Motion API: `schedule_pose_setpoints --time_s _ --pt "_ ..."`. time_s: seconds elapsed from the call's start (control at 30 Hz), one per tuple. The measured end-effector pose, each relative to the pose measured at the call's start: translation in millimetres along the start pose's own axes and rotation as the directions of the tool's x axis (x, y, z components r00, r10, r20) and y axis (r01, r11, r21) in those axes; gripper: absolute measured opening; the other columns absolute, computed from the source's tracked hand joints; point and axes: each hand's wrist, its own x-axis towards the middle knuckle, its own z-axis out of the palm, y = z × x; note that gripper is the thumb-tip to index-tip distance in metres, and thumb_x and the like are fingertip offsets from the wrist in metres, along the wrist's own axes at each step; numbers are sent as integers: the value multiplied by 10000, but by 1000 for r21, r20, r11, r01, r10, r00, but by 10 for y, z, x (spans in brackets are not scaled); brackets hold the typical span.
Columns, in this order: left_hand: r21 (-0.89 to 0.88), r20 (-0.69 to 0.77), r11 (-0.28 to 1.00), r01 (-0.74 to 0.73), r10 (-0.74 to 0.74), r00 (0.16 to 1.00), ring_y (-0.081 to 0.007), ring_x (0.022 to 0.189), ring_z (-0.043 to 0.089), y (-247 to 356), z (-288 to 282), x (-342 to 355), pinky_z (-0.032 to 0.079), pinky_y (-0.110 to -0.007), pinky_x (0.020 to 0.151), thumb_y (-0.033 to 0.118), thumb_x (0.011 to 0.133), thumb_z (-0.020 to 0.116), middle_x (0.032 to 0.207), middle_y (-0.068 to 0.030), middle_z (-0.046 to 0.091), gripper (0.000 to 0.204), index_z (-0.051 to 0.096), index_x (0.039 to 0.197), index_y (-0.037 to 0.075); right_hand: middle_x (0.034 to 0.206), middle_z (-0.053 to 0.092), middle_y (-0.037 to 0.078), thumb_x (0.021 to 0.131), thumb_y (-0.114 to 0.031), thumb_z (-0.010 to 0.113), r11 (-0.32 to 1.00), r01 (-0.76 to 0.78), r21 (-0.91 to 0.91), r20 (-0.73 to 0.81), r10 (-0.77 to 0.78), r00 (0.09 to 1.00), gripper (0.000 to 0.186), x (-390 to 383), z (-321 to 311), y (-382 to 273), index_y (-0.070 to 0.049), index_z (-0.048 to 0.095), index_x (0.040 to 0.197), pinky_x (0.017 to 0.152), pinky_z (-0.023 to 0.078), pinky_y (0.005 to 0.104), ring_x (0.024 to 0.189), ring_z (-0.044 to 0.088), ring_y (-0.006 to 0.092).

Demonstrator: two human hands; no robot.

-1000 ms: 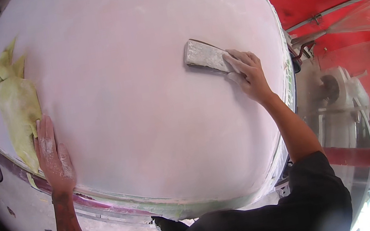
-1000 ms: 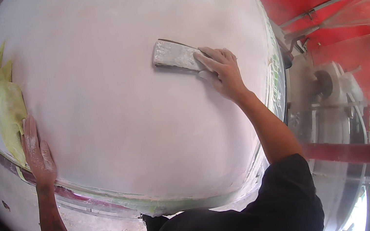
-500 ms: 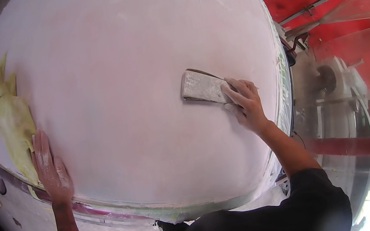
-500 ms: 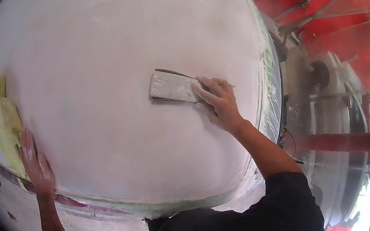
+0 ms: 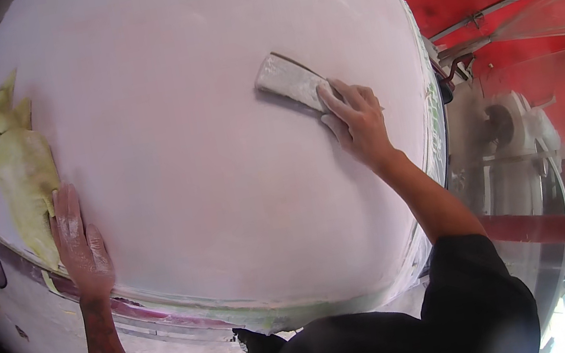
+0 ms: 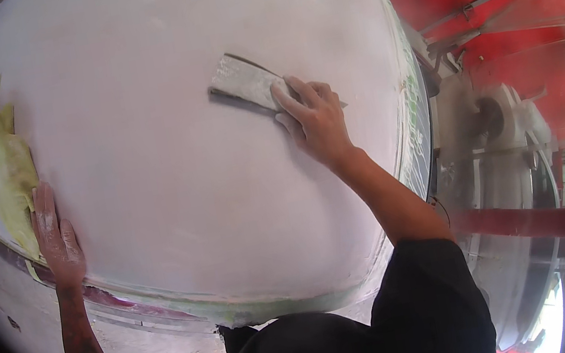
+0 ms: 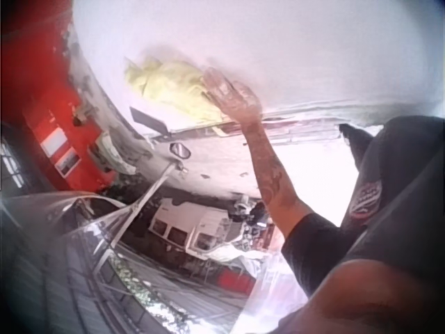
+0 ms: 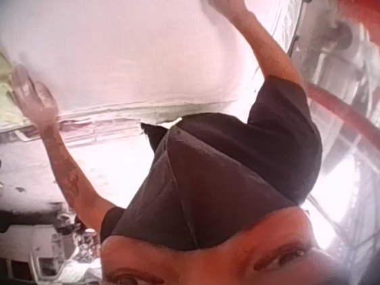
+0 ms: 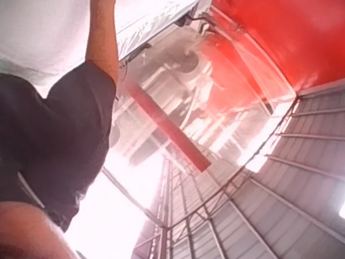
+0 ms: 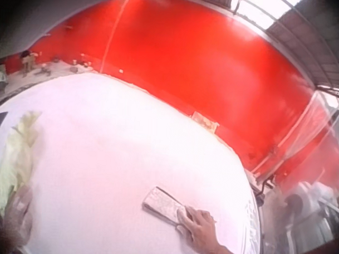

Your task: The person sands the roof of a car using a sanding block, rubbing across different areas of the surface.

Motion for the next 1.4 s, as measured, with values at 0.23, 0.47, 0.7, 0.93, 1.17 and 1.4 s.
schedule_pose_setpoints --time_s 0.23,0.47,0.7,0.93,1.17,1.4 --pt "-70 -16 997 16 -17 1000 -362 1438 317 99 43 124 205 -510 1171 110 924 425 1522 -156 395 557 400 1476 38 1270 622 86 904 -258 640 971 -2 -238 -78 -17 997 388 1368 209 771 -176 613 1282 867 513 458 1047 600 349" --pt "-44 19 998 42 -42 999 -343 1444 311 60 78 55 204 -498 1174 84 909 460 1534 -145 380 592 373 1494 53 1290 612 87 900 -246 647 991 16 -131 -72 -25 997 376 1139 445 180 -182 639 1270 896 486 485 1090 574 365" --pt "-45 -10 998 49 -49 999 -336 1449 303 28 8 32 194 -497 1179 107 900 472 1539 -127 377 610 367 1499 68 1297 597 56 871 -189 663 978 170 -121 -8 -172 985 436 1314 407 -38 -178 610 1304 889 489 451 1082 569 344" --pt "-38 -15 999 34 -34 999 -327 1445 308 76 62 108 198 -492 1182 95 878 482 1542 -123 371 634 362 1500 76 1290 608 97 922 -234 592 985 40 -168 -57 -51 997 383 1992 658 93 -172 606 1299 866 509 473 1075 582 381" --pt "-13 13 996 86 -86 996 -331 1432 326 44 5 1 220 -502 1174 93 843 511 1535 -123 380 667 373 1496 80 1312 570 62 827 -190 712 959 280 -51 88 -275 957 501 1076 405 -731 -193 609 1318 892 470 453 1077 557 317" --pt "-84 -25 996 35 -37 999 -341 1421 339 84 73 110 229 -518 1169 88 832 525 1524 -136 387 677 377 1493 82 1302 600 85 953 -222 535 955 19 -295 52 -4 999 401 2607 793 -376 -188 564 1352 889 512 482 1081 576 398"
